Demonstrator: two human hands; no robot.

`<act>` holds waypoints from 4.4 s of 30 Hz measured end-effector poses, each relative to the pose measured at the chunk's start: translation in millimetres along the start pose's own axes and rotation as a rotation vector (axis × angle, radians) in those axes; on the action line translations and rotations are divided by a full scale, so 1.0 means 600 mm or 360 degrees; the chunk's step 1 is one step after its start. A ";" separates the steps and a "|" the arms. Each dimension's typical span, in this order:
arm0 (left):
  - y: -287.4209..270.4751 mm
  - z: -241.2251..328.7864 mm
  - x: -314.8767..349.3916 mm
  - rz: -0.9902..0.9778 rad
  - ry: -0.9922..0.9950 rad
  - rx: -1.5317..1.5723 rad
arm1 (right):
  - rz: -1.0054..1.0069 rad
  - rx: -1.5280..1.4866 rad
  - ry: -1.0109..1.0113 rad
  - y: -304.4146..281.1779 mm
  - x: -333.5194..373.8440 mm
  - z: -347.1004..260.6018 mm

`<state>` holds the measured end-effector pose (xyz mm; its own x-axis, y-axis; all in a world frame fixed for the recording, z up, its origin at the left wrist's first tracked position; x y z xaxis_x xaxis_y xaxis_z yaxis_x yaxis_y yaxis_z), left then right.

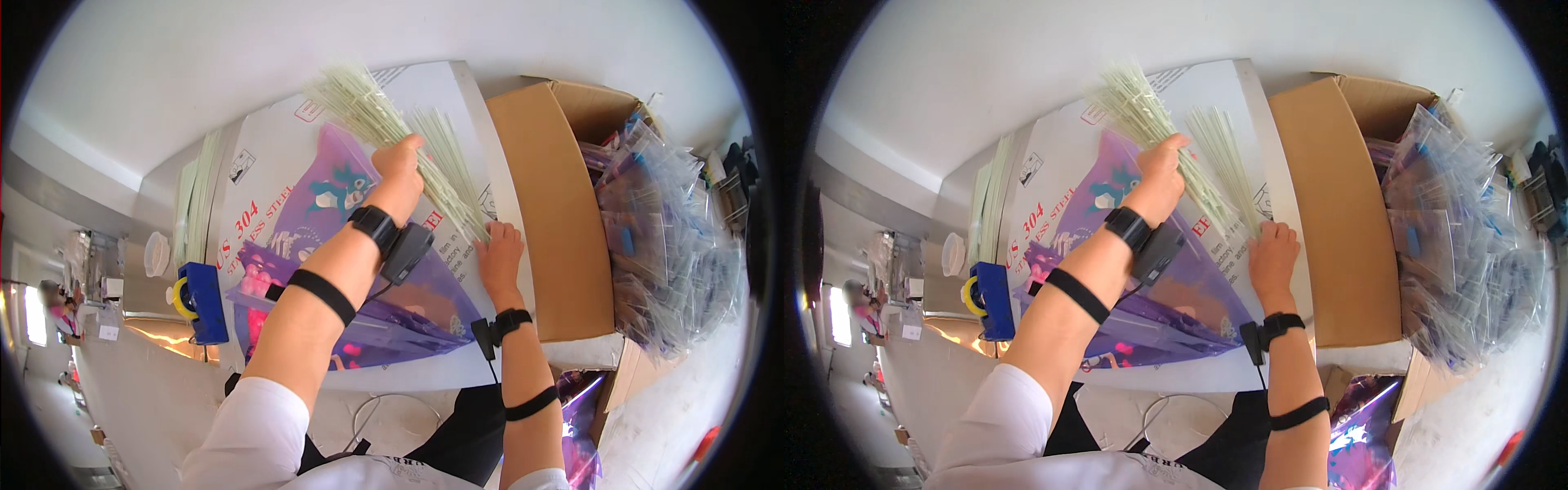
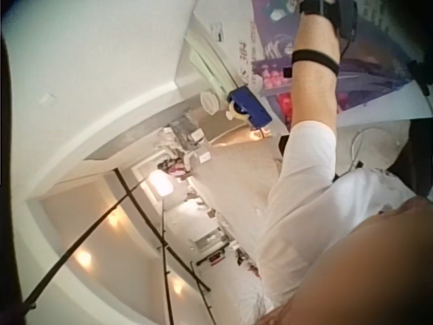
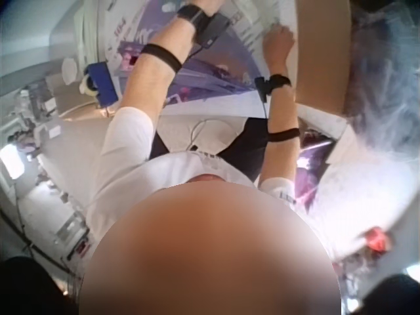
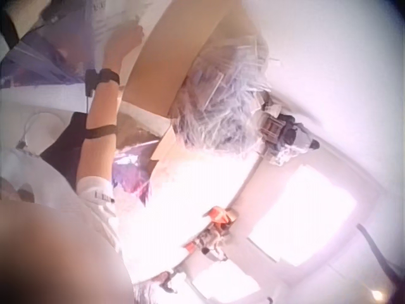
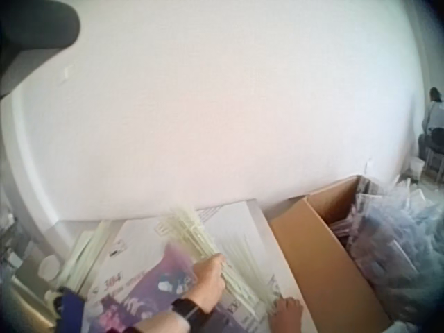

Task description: The recorder is assembling and bundling thin rods or stems, then placing them into a printed art sleeve.

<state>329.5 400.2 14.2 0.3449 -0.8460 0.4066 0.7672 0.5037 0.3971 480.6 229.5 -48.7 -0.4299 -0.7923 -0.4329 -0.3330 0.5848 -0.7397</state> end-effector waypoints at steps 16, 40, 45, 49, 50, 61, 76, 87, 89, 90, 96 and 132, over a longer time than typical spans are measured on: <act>0.151 -0.139 -0.084 0.0275 -0.0100 -0.0168 | -0.0161 -0.0488 -0.0236 -0.030 0.014 -0.001; 0.166 -0.150 -0.124 0.0018 -0.0236 -0.0194 | -0.0635 -0.0489 -0.0220 0.087 -0.296 0.029; 0.175 -0.160 -0.119 -0.0336 -0.0558 -0.0283 | -0.0556 -0.0700 -0.0043 0.108 -0.313 0.081; 0.149 -0.149 -0.163 -0.0564 -0.0671 -0.0450 | -0.0670 -0.0626 -0.0119 0.107 -0.321 0.048; 0.150 -0.148 -0.159 -0.0572 -0.0679 -0.0448 | -0.0760 -0.0494 -0.0077 0.110 -0.320 0.056; 0.115 -0.099 -0.150 -0.0600 -0.0220 -0.1095 | -0.0850 -0.0477 0.0180 0.071 -0.317 0.051; 0.102 -0.094 -0.137 -0.0817 0.0122 -0.0897 | -0.0638 -0.0182 -0.0209 0.204 -0.419 0.019; 0.111 -0.098 -0.157 -0.0658 -0.0148 -0.0769 | -0.0593 -0.0262 -0.0178 0.212 -0.448 0.028; 0.102 -0.092 -0.155 -0.0656 -0.0125 -0.0763 | 0.0083 0.0268 -0.0481 0.183 -0.453 0.013; 0.106 -0.097 -0.151 -0.0718 -0.0119 -0.0745 | 0.0082 0.0288 -0.0478 0.190 -0.461 0.033; 0.111 -0.090 -0.185 -0.0750 0.0012 -0.1039 | -0.0720 -0.0501 -0.0239 0.244 -0.433 0.000; -0.747 0.170 0.312 -0.0499 0.0528 -0.1658 | -0.0315 -0.1088 0.0918 -0.190 0.400 -0.091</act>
<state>-5.1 33.7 -3.7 0.0658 -0.9917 0.1103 0.8676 0.0023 -0.4973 369.2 -17.9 -40.1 -0.6036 -0.7867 0.1297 -0.7903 0.5689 -0.2273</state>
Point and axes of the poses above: each hand's wrist, its own x-axis away from the middle knuckle, its own y-axis out of the palm, z = x × y, the point moved 6 cm from there along -x, towards the middle knuckle, and after that the axes turned 11 degrees about z, right-handed, at the moved point
